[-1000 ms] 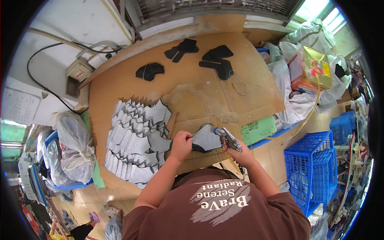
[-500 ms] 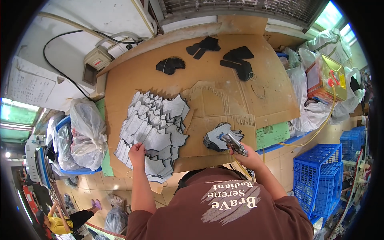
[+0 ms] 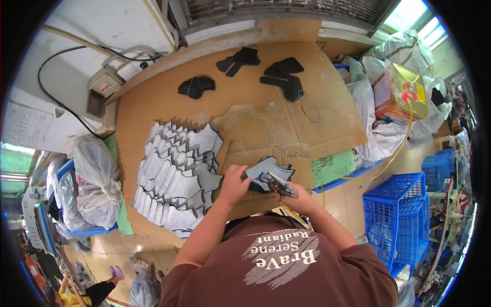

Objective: Applying adhesive to shoe components using a spray gun.

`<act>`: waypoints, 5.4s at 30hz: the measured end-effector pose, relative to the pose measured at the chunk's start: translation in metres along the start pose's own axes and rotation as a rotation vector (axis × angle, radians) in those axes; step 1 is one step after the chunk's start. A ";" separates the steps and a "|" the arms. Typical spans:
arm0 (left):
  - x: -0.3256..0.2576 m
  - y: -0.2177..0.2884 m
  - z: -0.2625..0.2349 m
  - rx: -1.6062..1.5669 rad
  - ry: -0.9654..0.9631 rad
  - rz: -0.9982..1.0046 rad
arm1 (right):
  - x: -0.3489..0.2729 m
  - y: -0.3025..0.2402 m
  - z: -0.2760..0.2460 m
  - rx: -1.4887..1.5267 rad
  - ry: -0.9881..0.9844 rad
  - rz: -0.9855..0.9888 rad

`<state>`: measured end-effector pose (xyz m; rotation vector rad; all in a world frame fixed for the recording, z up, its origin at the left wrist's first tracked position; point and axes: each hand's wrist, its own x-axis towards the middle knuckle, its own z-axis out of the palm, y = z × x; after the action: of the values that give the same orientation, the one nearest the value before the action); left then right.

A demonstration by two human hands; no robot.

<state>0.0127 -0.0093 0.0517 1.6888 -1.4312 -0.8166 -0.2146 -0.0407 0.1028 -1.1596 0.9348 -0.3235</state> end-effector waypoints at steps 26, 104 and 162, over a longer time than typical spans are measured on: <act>-0.005 -0.006 -0.002 -0.089 0.117 -0.070 | -0.020 -0.018 -0.018 -0.061 0.181 0.008; -0.108 -0.158 -0.239 0.747 0.781 -0.907 | -0.008 -0.026 -0.005 -0.108 0.014 0.114; -0.144 -0.162 -0.243 -0.341 0.864 -0.692 | -0.007 -0.025 -0.005 -0.069 0.010 0.054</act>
<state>0.2759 0.1810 0.0341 1.9088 -0.1087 -0.5034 -0.2167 -0.0496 0.1274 -1.1945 0.9911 -0.2556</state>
